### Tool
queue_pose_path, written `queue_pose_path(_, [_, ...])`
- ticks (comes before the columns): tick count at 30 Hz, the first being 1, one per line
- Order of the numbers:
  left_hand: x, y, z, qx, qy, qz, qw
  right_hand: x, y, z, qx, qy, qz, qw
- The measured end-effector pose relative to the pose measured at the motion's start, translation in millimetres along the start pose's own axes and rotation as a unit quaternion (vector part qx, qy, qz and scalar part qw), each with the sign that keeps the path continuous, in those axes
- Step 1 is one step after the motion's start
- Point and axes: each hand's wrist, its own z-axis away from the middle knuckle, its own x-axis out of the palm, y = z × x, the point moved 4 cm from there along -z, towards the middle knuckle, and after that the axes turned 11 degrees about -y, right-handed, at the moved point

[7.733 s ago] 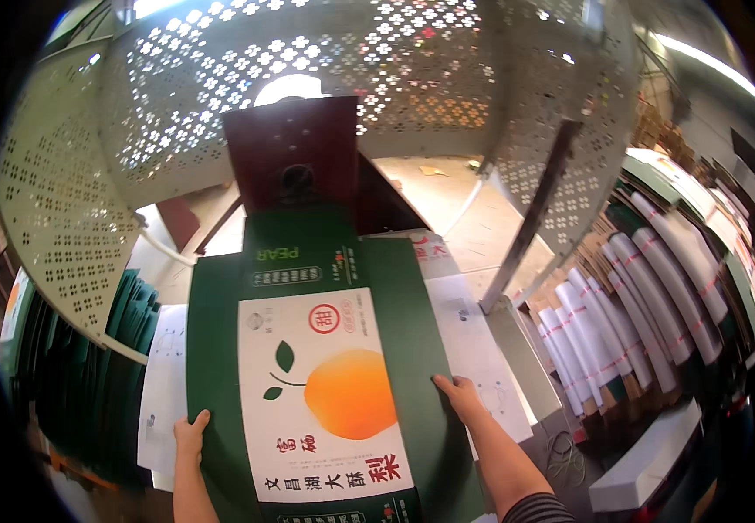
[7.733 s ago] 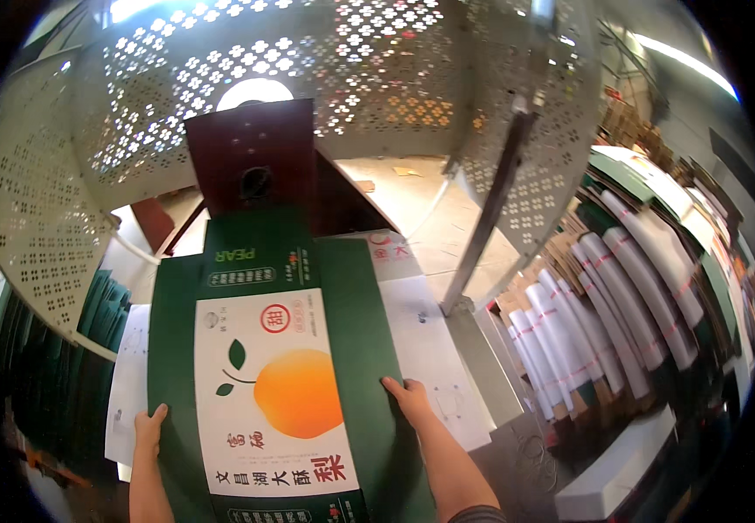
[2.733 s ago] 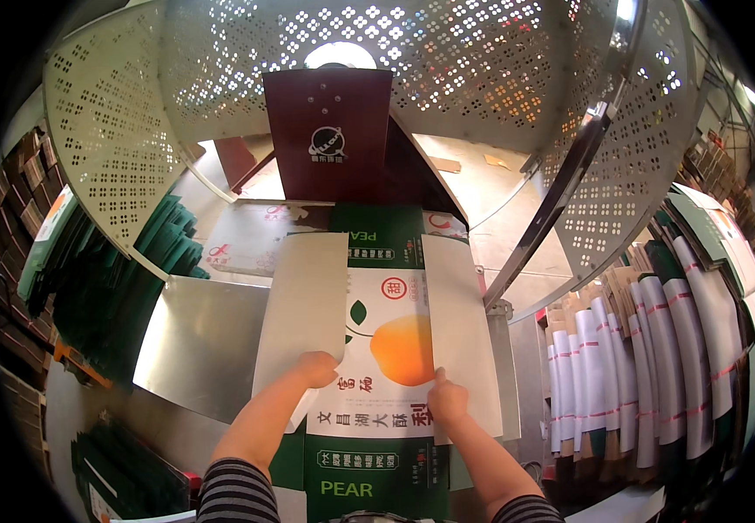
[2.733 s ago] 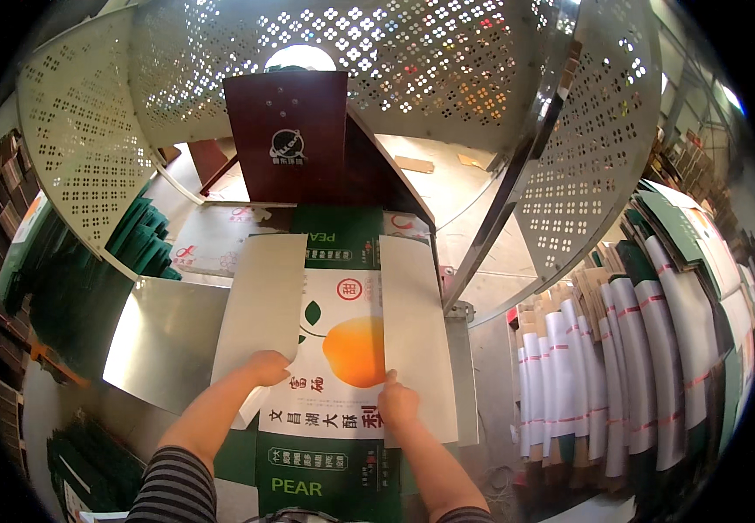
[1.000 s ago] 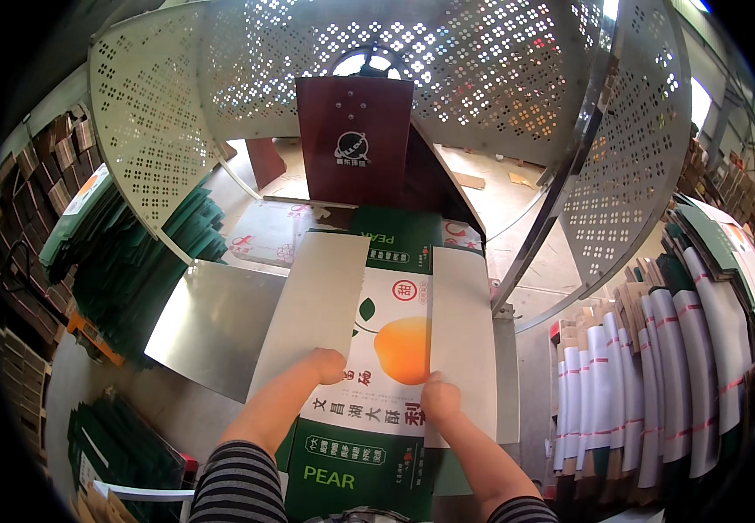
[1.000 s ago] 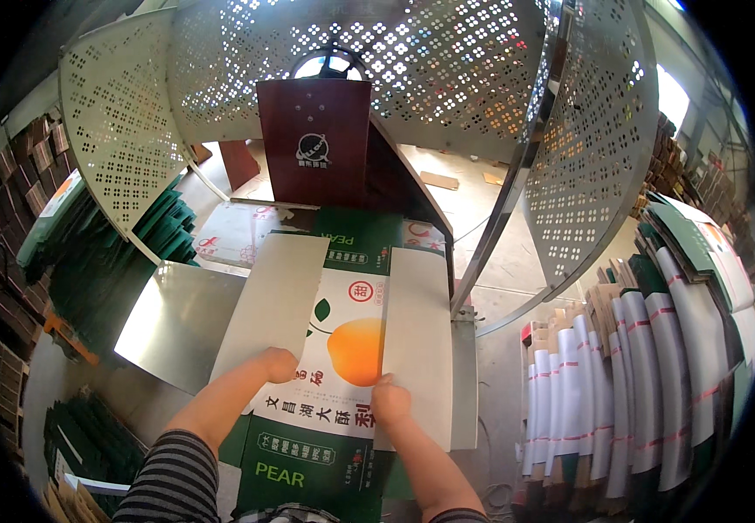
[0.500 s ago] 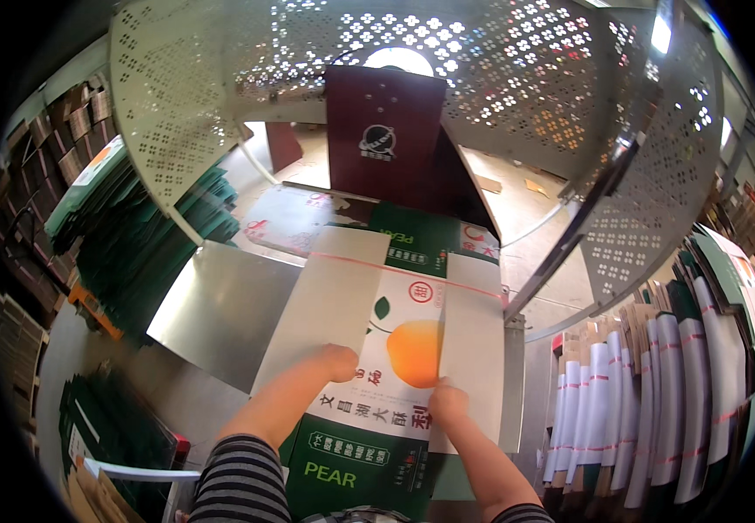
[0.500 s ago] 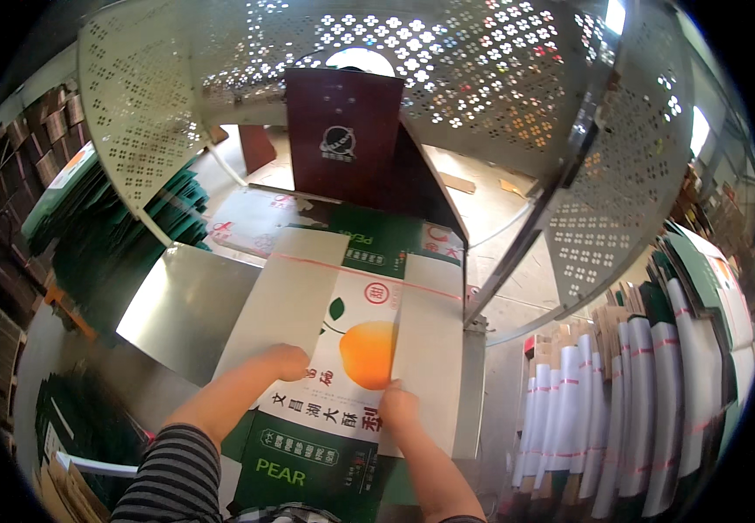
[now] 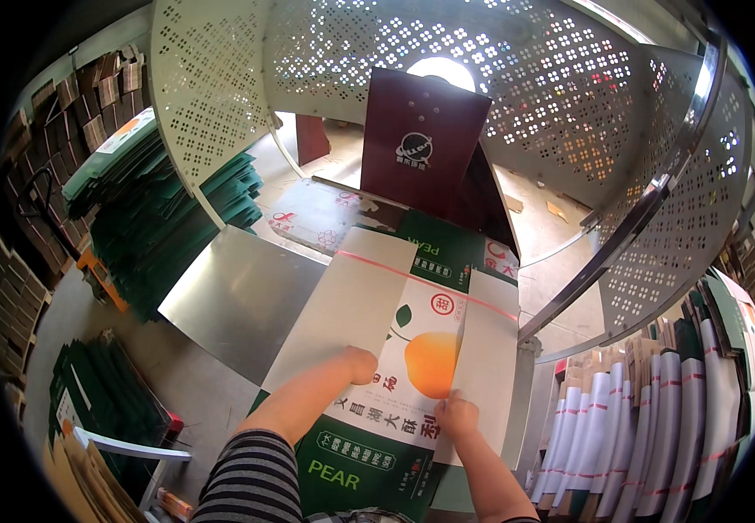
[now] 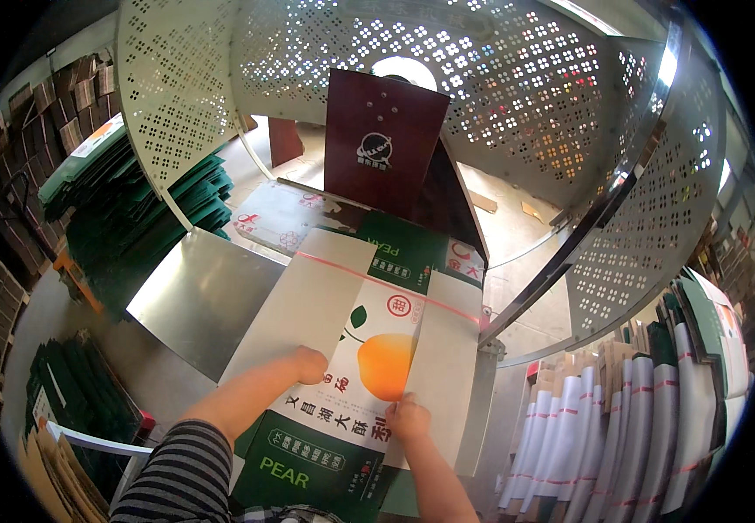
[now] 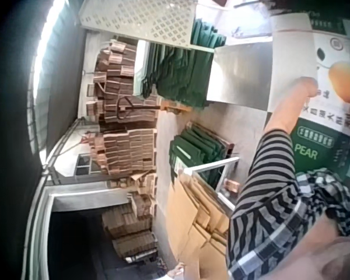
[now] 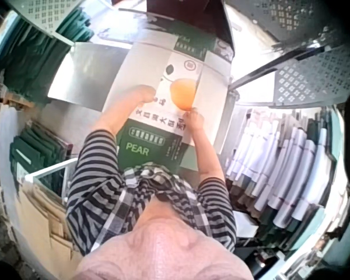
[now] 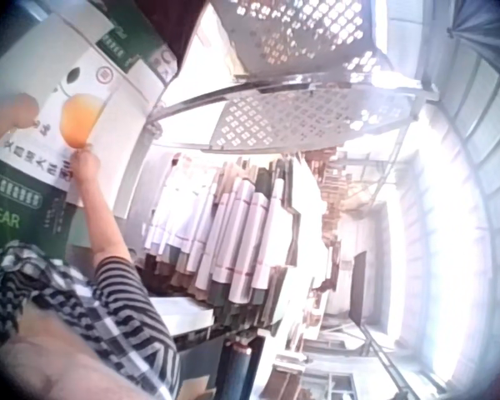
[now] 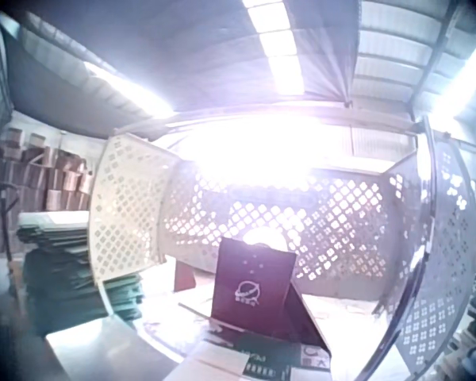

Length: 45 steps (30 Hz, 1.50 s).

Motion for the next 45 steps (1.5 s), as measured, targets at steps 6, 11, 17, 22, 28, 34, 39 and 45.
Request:
queue_pose_path(6, [-6.0,7.2,7.7,-0.026,0.008,0.038,0.999,-4.3,12.6,3.5,-0.001,0.054,-0.046,0.997])
queue_pose_path(11, [4.3,-2.4,1.7,-0.053,0.026,0.076,0.995,-31.2,56.4,37.2,0.101,0.189,-0.441,0.872])
queue_pose_path(17, [2.4,-1.7,1.6,-0.019,0.104,0.12,0.987,33.6,196.5,75.6,0.283,0.188,-0.199,0.919])
queue_pose_path(22, [29.6,-58.2,41.4,-0.042,0.403,0.421,0.811,17.3,144.5,76.5,0.273,0.132,-0.321,0.897])
queue_pose_path(28, [68.4,-93.2,86.6,-0.288,0.27,0.418,0.818,2.6,130.4,78.6,0.313,0.114,-0.298,0.895])
queue_pose_path(34, [92.2,-83.8,79.8,-0.292,0.231,0.407,0.834,-5.3,92.7,65.1,0.369,0.084,-0.161,0.911])
queue_pose_path(39, [83.7,-64.9,84.2,-0.291,0.23,0.319,0.872,-21.0,68.3,66.2,0.391,0.06,-0.177,0.901])
queue_pose_path(45, [74.1,-92.9,83.0,-0.278,0.235,0.274,0.89,5.4,25.7,81.1,0.35,0.051,-0.213,0.911])
